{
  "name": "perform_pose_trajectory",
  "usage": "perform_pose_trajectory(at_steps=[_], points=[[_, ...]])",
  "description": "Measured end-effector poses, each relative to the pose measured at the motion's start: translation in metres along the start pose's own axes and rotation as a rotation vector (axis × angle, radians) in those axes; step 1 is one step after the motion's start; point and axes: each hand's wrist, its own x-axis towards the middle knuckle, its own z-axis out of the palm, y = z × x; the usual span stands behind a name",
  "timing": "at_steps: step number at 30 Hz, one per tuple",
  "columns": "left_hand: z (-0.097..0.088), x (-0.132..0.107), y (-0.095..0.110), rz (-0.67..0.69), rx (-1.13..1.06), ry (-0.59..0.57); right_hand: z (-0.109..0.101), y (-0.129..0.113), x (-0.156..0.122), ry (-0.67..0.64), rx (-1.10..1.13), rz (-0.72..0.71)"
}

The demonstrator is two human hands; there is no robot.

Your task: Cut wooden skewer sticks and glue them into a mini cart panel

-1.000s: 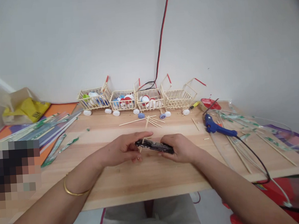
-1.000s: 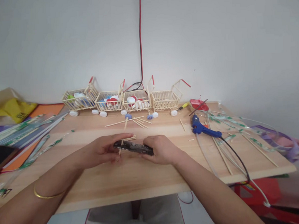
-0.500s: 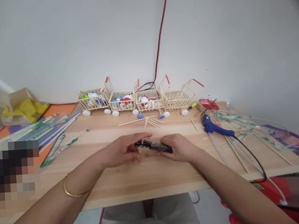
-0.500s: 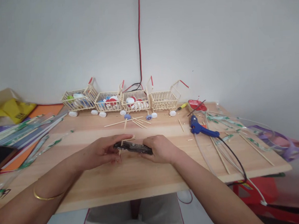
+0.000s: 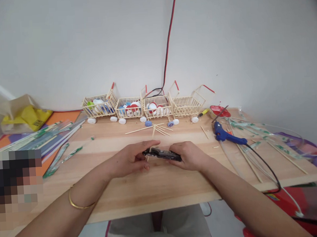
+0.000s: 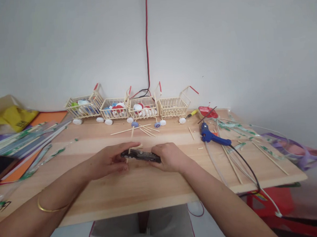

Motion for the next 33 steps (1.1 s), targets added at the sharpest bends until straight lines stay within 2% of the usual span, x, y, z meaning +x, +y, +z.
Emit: perform_pose_trajectory(at_steps=[10,16,26,33], points=[[0.001,0.001,0.002,0.019,0.141,0.033,-0.005,0.003,0.002,0.031,-0.054,-0.014],[0.002,0.001,0.008,-0.023,0.104,0.017,-0.002,0.003,0.003,0.002,-0.064,-0.033],[0.003,0.002,-0.008,-0.026,0.104,0.047,0.001,0.002,0.005,-0.012,-0.134,0.015],[0.002,0.003,-0.008,-0.057,0.081,0.029,0.001,0.003,0.006,-0.016,-0.155,0.026]])
